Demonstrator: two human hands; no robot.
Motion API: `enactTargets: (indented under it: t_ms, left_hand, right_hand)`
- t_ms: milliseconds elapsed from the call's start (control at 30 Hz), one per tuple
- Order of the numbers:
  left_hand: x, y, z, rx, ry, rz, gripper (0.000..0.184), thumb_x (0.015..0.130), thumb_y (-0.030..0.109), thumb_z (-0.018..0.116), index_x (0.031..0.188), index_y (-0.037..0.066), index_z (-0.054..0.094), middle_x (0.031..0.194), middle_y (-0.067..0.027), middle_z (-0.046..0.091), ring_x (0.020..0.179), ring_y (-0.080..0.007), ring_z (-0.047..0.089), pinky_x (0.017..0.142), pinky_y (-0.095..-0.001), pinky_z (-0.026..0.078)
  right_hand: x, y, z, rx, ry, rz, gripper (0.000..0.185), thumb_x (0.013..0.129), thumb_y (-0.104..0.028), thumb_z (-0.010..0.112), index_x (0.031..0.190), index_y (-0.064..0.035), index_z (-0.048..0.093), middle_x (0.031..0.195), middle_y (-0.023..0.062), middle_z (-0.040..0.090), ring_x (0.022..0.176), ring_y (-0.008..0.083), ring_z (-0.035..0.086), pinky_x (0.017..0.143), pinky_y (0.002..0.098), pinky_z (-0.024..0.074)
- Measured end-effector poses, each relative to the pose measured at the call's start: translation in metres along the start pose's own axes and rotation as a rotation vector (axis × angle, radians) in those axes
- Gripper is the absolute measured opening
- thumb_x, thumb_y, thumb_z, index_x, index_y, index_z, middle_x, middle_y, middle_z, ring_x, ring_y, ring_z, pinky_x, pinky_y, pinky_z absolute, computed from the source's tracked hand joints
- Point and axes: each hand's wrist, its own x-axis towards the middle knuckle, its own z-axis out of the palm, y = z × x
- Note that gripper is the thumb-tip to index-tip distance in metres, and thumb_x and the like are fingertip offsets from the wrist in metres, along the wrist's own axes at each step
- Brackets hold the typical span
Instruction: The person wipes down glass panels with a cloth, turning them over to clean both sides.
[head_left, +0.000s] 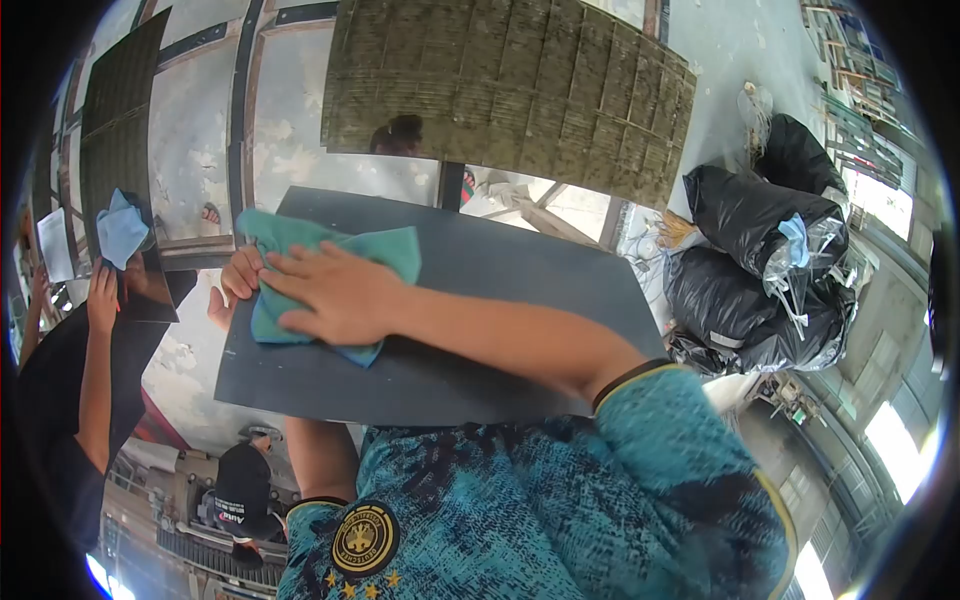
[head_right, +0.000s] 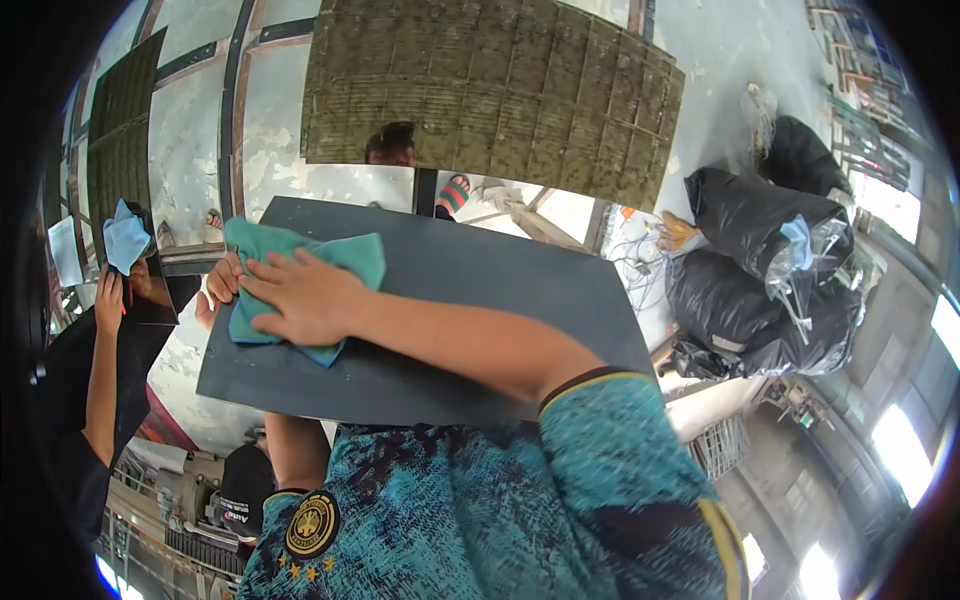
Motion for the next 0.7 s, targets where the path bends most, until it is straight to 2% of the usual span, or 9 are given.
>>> enactTargets:
  t_ms: [100,133,200,267,367,433,500,567,700]
  left_hand:
    - [-0.011,-0.008,0.002,0.052,0.041,0.096,0.031,0.085,0.031,0.040,0.059,0.014,0.033,0.066,-0.0033,0.035,0.080,-0.0195,0.043,0.105,-0.0390,0.035]
    - [-0.018,-0.016,0.016,-0.073,0.175,0.135,0.031,0.084,0.030,0.044,0.059,0.014,0.033,0.065,-0.0037,0.036,0.079,-0.0207,0.044,0.105,-0.0409,0.036]
    - [-0.022,-0.018,0.012,-0.119,0.193,0.137,0.031,0.083,0.029,0.046,0.058,0.014,0.034,0.065,-0.0042,0.038,0.079,-0.0218,0.045,0.105,-0.0415,0.036]
    - [-0.026,-0.011,0.005,-0.086,0.260,0.131,0.032,0.082,0.029,0.048,0.057,0.013,0.035,0.064,-0.0051,0.042,0.078,-0.0236,0.047,0.105,-0.0419,0.036]
    - [-0.016,-0.011,0.004,-0.095,0.067,0.119,0.035,0.085,0.030,0.045,0.056,0.012,0.042,0.063,-0.0042,0.046,0.083,-0.0215,0.048,0.106,-0.0384,0.034]
    - [-0.006,-0.011,0.007,-0.029,0.034,0.129,0.034,0.084,0.031,0.045,0.056,0.013,0.041,0.063,-0.0045,0.045,0.083,-0.0215,0.047,0.106,-0.0389,0.033]
    - [-0.001,-0.012,-0.001,0.117,0.016,0.171,0.034,0.083,0.032,0.046,0.055,0.013,0.037,0.064,-0.0055,0.042,0.081,-0.0225,0.046,0.106,-0.0401,0.033]
    - [0.002,-0.007,-0.019,0.139,-0.074,0.143,0.035,0.083,0.033,0.045,0.055,0.013,0.039,0.063,-0.0055,0.043,0.082,-0.0224,0.045,0.106,-0.0394,0.031]
    - [0.008,-0.005,-0.024,0.187,-0.169,0.172,0.036,0.083,0.034,0.045,0.055,0.013,0.042,0.063,-0.0057,0.045,0.081,-0.0225,0.044,0.103,-0.0380,0.030]
  right_hand:
    - [-0.022,0.025,-0.016,-0.014,-0.108,0.055,0.060,0.097,-0.043,0.049,0.144,-0.0071,0.043,0.151,0.0162,0.039,0.139,0.0332,0.038,0.115,0.0466,0.0283]
    - [-0.047,0.058,-0.025,-0.027,-0.095,0.130,0.058,0.096,-0.042,0.050,0.144,-0.0083,0.044,0.152,0.0149,0.040,0.139,0.0316,0.038,0.115,0.0444,0.0295]
    - [-0.116,0.101,-0.058,-0.157,-0.081,0.449,0.055,0.098,-0.042,0.048,0.142,-0.0092,0.048,0.150,0.0122,0.043,0.139,0.0293,0.039,0.115,0.0408,0.0310]
    - [-0.175,0.112,-0.097,-0.260,-0.166,0.580,0.058,0.099,-0.041,0.045,0.147,-0.0083,0.040,0.152,0.0163,0.039,0.142,0.0320,0.033,0.117,0.0425,0.0258]
    - [-0.179,0.101,-0.096,-0.244,-0.274,0.710,0.059,0.101,-0.040,0.041,0.150,-0.0072,0.035,0.154,0.0178,0.034,0.144,0.0348,0.029,0.118,0.0428,0.0228]
    - [-0.133,0.087,-0.065,-0.199,-0.268,0.483,0.059,0.102,-0.041,0.037,0.150,-0.0065,0.033,0.156,0.0175,0.031,0.145,0.0361,0.026,0.119,0.0436,0.0213]
    - [-0.060,0.067,-0.051,-0.153,-0.257,0.148,0.061,0.103,-0.042,0.034,0.153,-0.0068,0.027,0.157,0.0149,0.029,0.147,0.0315,0.022,0.121,0.0409,0.0176]
    - [0.005,0.071,-0.027,-0.026,-0.250,0.016,0.061,0.104,-0.042,0.032,0.153,-0.0060,0.027,0.157,0.0169,0.028,0.147,0.0321,0.023,0.121,0.0409,0.0179]
    - [0.069,0.101,0.008,-0.006,-0.173,0.261,0.061,0.103,-0.042,0.032,0.151,-0.0047,0.028,0.157,0.0168,0.028,0.144,0.0351,0.027,0.118,0.0453,0.0228]
